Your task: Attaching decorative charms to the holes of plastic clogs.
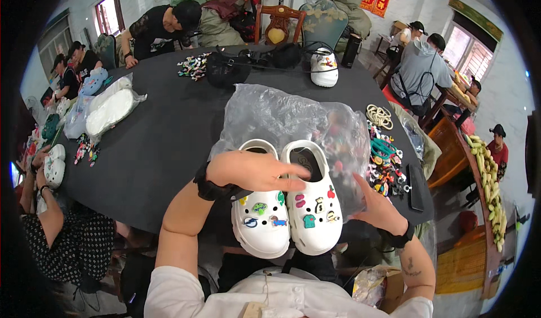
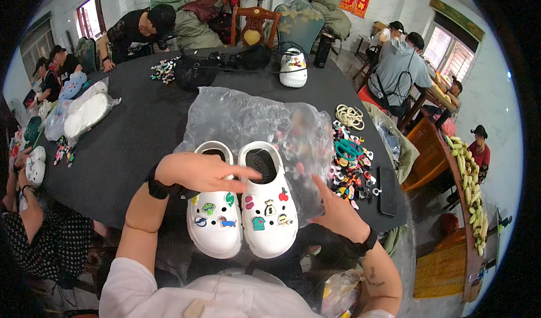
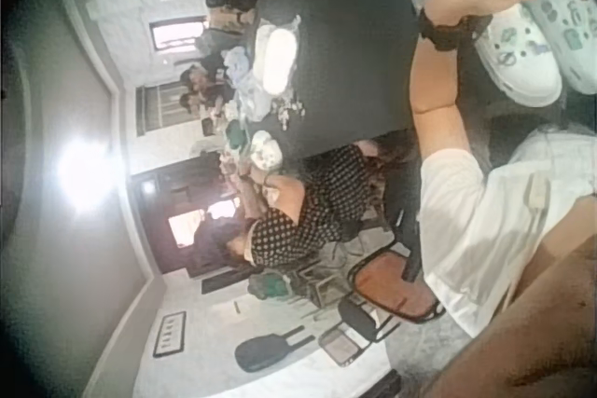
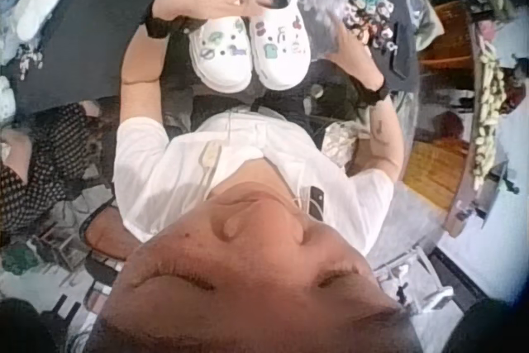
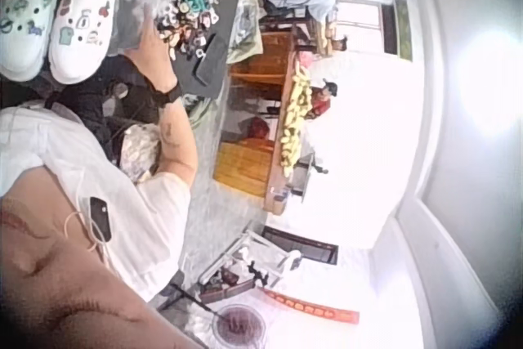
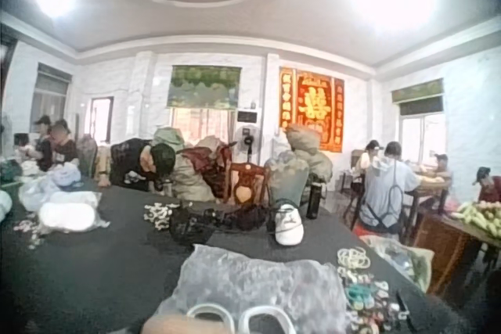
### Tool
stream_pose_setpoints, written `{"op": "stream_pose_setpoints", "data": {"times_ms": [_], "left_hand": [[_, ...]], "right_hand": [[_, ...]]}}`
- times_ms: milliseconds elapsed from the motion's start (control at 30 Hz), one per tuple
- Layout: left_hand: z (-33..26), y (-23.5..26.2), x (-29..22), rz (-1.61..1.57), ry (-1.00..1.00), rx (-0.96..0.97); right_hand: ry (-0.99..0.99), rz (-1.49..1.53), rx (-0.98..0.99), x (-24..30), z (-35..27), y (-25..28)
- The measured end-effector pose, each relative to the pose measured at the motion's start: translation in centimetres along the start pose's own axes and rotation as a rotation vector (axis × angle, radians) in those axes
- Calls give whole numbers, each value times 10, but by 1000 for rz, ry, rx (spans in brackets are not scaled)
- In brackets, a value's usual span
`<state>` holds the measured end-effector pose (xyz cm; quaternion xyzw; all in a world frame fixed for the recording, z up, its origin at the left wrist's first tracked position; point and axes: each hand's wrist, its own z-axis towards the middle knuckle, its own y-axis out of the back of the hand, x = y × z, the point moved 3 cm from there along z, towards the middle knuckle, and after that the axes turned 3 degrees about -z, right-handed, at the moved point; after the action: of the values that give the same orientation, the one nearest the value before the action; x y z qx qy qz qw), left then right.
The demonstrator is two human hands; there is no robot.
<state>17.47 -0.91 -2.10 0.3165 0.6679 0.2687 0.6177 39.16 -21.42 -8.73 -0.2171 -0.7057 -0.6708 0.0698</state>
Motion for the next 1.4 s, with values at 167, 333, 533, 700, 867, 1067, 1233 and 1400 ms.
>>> {"op": "stream_pose_setpoints", "data": {"times_ms": [167, 333, 533, 700, 867, 1067, 1233, 1400], "left_hand": [[-1, 0, 18, 20, 27, 175], [-8, -1, 12, 8, 28, 160], [-4, -2, 4, 66, 25, 168], [1, -3, 7, 109, 65, 93], [-6, 16, 3, 20, 34, -189], [-18, 32, -1, -93, -158, -783], [-29, 26, 29, -322, -209, -788], [-55, 39, 40, -518, -629, -1010]], "right_hand": [[-45, -181, 39, -6, 31, 3], [64, -115, -147, -36, 74, 29], [-155, 819, -538, -102, 123, 126], [42, 1040, -820, -76, 104, 197], [269, 1535, -333, 18, 84, 184], [483, 1856, 503, 129, 63, 123], [504, 1756, 594, 184, 53, 101], [523, 1120, -241, 178, 60, 125]]}}
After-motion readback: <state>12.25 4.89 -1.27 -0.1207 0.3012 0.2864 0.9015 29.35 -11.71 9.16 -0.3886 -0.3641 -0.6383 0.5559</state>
